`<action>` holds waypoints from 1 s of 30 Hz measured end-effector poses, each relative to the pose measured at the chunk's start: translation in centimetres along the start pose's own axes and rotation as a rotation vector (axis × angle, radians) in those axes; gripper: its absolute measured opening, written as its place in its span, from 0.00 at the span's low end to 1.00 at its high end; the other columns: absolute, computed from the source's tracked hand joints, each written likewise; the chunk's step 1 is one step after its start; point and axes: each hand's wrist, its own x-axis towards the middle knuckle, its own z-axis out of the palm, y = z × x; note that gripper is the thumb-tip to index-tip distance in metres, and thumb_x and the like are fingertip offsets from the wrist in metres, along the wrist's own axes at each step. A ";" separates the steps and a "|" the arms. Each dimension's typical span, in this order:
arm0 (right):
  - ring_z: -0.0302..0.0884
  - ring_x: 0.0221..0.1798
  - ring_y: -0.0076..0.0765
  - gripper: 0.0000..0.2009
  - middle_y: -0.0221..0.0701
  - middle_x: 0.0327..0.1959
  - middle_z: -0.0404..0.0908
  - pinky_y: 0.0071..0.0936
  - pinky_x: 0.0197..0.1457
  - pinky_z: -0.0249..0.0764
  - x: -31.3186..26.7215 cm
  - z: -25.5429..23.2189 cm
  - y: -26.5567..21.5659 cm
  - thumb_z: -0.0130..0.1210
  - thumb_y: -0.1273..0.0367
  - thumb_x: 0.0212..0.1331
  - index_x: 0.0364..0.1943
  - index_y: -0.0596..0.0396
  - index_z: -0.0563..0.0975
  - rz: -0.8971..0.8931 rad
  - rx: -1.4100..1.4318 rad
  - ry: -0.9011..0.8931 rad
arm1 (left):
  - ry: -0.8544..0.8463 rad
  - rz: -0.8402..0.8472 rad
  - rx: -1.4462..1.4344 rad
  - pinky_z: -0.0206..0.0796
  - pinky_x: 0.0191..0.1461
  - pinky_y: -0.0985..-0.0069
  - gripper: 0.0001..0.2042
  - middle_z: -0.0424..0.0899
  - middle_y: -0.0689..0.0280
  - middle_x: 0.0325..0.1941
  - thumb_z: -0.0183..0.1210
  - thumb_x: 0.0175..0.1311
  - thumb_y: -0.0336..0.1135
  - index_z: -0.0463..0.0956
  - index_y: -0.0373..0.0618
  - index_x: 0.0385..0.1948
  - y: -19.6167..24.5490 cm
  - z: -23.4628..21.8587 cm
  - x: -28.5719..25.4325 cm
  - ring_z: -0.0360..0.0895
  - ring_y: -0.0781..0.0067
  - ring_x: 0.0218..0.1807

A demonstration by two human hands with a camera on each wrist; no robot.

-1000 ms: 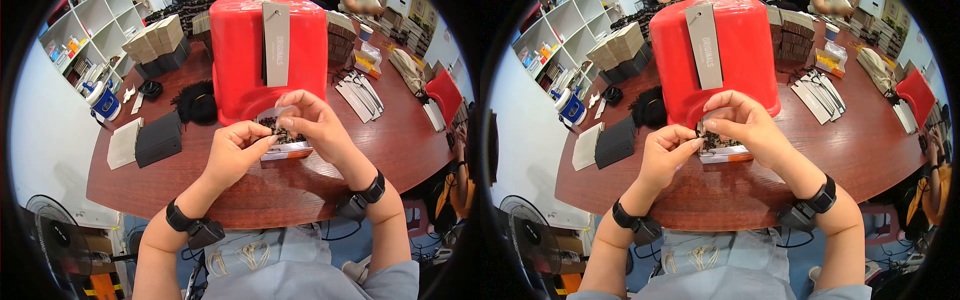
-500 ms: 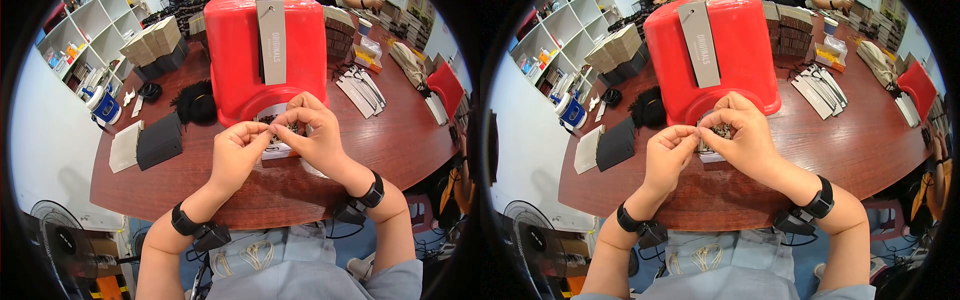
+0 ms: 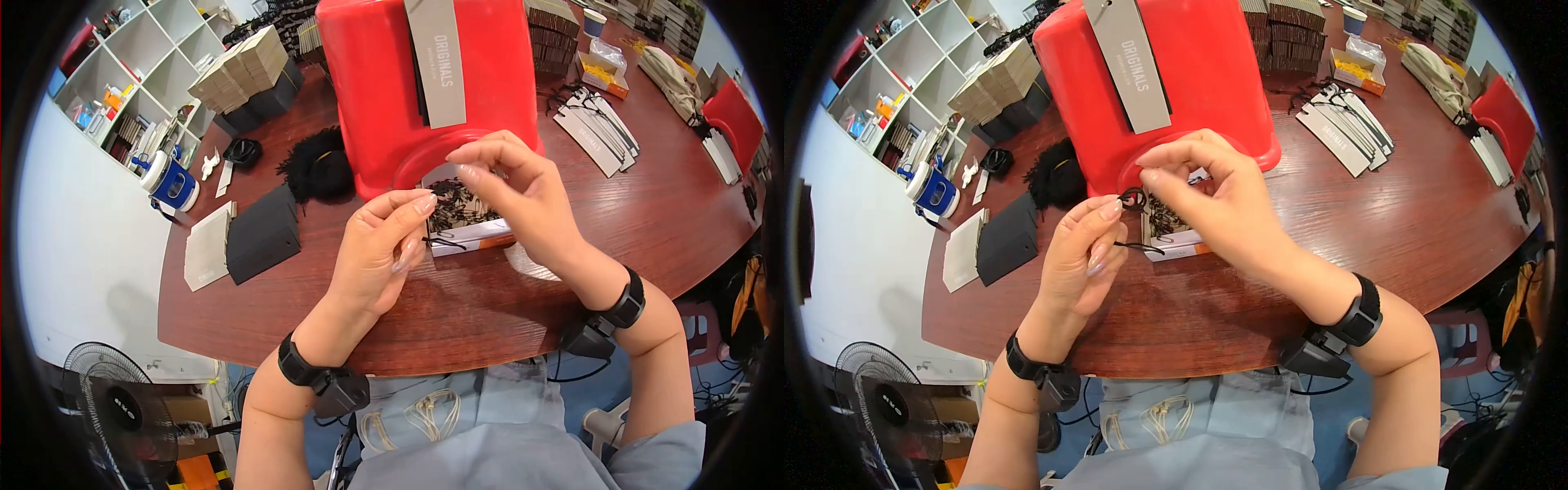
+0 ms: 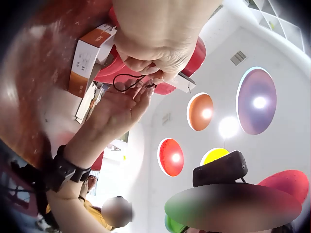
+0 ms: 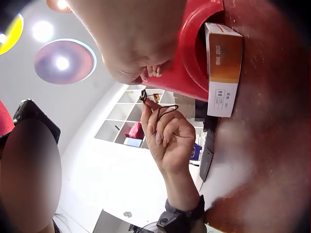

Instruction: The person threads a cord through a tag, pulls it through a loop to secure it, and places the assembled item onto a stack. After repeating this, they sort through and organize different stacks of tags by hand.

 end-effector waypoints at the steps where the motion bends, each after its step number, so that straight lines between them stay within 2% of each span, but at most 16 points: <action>1: 0.61 0.26 0.12 0.06 0.23 0.29 0.71 0.10 0.27 0.59 0.1 -0.1 0.2 0.52 0.72 0.50 0.31 0.58 0.76 0.160 0.141 0.032 | -0.021 0.011 0.028 0.43 0.13 0.90 0.06 0.67 0.74 0.11 0.53 0.54 0.29 0.73 0.40 0.31 0.1 -0.1 0.0 0.55 0.90 0.09; 2: 0.61 0.26 0.12 0.06 0.23 0.29 0.71 0.10 0.27 0.59 0.1 -0.2 0.0 0.52 0.72 0.50 0.31 0.58 0.76 0.158 0.140 0.034 | -0.044 0.023 0.055 0.43 0.13 0.90 0.06 0.67 0.74 0.12 0.53 0.54 0.29 0.73 0.39 0.31 0.1 -0.1 0.0 0.55 0.90 0.10; 4: 0.60 0.24 0.11 0.08 0.22 0.27 0.73 0.10 0.26 0.58 0.1 -0.3 -0.6 0.50 0.68 0.52 0.31 0.58 0.76 0.435 0.292 -0.113 | -0.029 0.028 0.085 0.43 0.13 0.90 0.06 0.68 0.74 0.12 0.53 0.53 0.29 0.73 0.38 0.31 0.0 0.0 -0.1 0.56 0.90 0.10; 5: 0.60 0.23 0.11 0.08 0.22 0.24 0.73 0.10 0.26 0.58 0.1 -0.3 -0.7 0.51 0.68 0.52 0.32 0.59 0.76 0.468 0.298 -0.133 | -0.010 0.035 0.116 0.44 0.14 0.90 0.06 0.68 0.74 0.13 0.53 0.53 0.28 0.73 0.38 0.31 0.1 0.0 -0.1 0.56 0.90 0.11; 9: 0.60 0.23 0.12 0.08 0.22 0.24 0.73 0.10 0.26 0.58 0.0 -0.5 -0.7 0.51 0.68 0.51 0.31 0.59 0.76 0.491 0.290 -0.187 | 0.035 0.105 0.218 0.45 0.14 0.91 0.06 0.70 0.73 0.14 0.53 0.53 0.27 0.74 0.36 0.31 0.1 0.3 -0.1 0.57 0.91 0.12; 11: 0.60 0.22 0.12 0.08 0.22 0.22 0.72 0.10 0.25 0.58 0.1 -0.5 -0.5 0.52 0.68 0.51 0.31 0.59 0.76 0.543 0.346 -0.158 | 0.071 0.229 0.352 0.45 0.15 0.92 0.06 0.72 0.72 0.17 0.53 0.53 0.26 0.74 0.36 0.31 -0.1 0.1 0.0 0.58 0.92 0.14; 15: 0.61 0.22 0.12 0.08 0.23 0.21 0.72 0.10 0.24 0.58 0.1 -0.6 -0.7 0.53 0.69 0.50 0.32 0.59 0.76 0.561 0.344 -0.167 | 0.128 0.340 0.514 0.46 0.17 0.92 0.06 0.74 0.72 0.20 0.53 0.53 0.24 0.74 0.35 0.31 -0.2 0.4 -0.3 0.61 0.93 0.17; 17: 0.62 0.23 0.12 0.09 0.23 0.21 0.72 0.10 0.24 0.58 0.1 -0.7 -0.7 0.54 0.70 0.49 0.33 0.59 0.76 0.561 0.339 -0.200 | 0.089 0.417 0.581 0.54 0.21 0.93 0.05 0.76 0.70 0.23 0.53 0.52 0.23 0.74 0.34 0.31 -0.3 0.3 -0.4 0.66 0.92 0.21; 18: 0.62 0.23 0.12 0.09 0.23 0.21 0.72 0.10 0.24 0.58 0.1 -0.7 -0.7 0.54 0.70 0.49 0.33 0.59 0.76 0.561 0.339 -0.198 | 0.088 0.416 0.581 0.54 0.21 0.93 0.05 0.76 0.70 0.23 0.53 0.52 0.23 0.74 0.34 0.31 -0.4 0.4 -0.4 0.66 0.92 0.21; 20: 0.64 0.24 0.13 0.09 0.22 0.22 0.72 0.11 0.25 0.59 0.2 -0.6 -0.6 0.54 0.71 0.49 0.34 0.59 0.76 0.547 0.311 -0.207 | 0.122 0.478 0.656 0.60 0.28 0.92 0.05 0.77 0.68 0.25 0.53 0.52 0.22 0.74 0.34 0.31 -0.4 0.6 -0.4 0.70 0.89 0.26; 21: 0.64 0.24 0.13 0.09 0.22 0.22 0.72 0.11 0.25 0.59 0.2 -0.5 -0.6 0.54 0.71 0.49 0.34 0.59 0.76 0.546 0.312 -0.207 | 0.122 0.477 0.657 0.60 0.28 0.92 0.05 0.77 0.68 0.25 0.53 0.52 0.22 0.74 0.34 0.31 -0.5 0.6 -0.3 0.70 0.89 0.26; 23: 0.67 0.26 0.15 0.07 0.25 0.28 0.75 0.12 0.27 0.63 0.0 -0.3 -0.6 0.54 0.73 0.47 0.32 0.59 0.77 0.406 0.248 -0.164 | 0.114 0.498 0.652 0.63 0.32 0.91 0.06 0.78 0.67 0.27 0.53 0.52 0.22 0.74 0.33 0.31 -0.7 0.4 -0.2 0.72 0.87 0.29; 24: 0.67 0.26 0.15 0.07 0.25 0.28 0.75 0.12 0.27 0.63 0.0 -0.2 -0.3 0.54 0.73 0.47 0.32 0.59 0.77 0.406 0.248 -0.163 | 0.114 0.498 0.653 0.63 0.32 0.91 0.06 0.78 0.67 0.27 0.53 0.52 0.22 0.74 0.33 0.31 -0.7 0.4 -0.2 0.72 0.87 0.29; 26: 0.68 0.26 0.17 0.07 0.26 0.26 0.73 0.13 0.27 0.64 -0.1 -0.2 0.5 0.55 0.75 0.45 0.31 0.60 0.77 0.128 0.033 -0.155 | 0.132 0.469 0.639 0.61 0.31 0.92 0.05 0.77 0.68 0.26 0.52 0.53 0.22 0.74 0.33 0.31 -0.7 0.6 -0.3 0.71 0.88 0.28; 30: 0.68 0.25 0.17 0.04 0.26 0.24 0.72 0.13 0.26 0.64 -0.3 -0.2 -0.1 0.54 0.76 0.44 0.27 0.60 0.77 0.054 -0.048 -0.123 | 0.126 0.413 0.650 0.60 0.30 0.93 0.05 0.78 0.68 0.26 0.52 0.52 0.22 0.74 0.34 0.31 -0.6 0.8 -0.5 0.71 0.88 0.27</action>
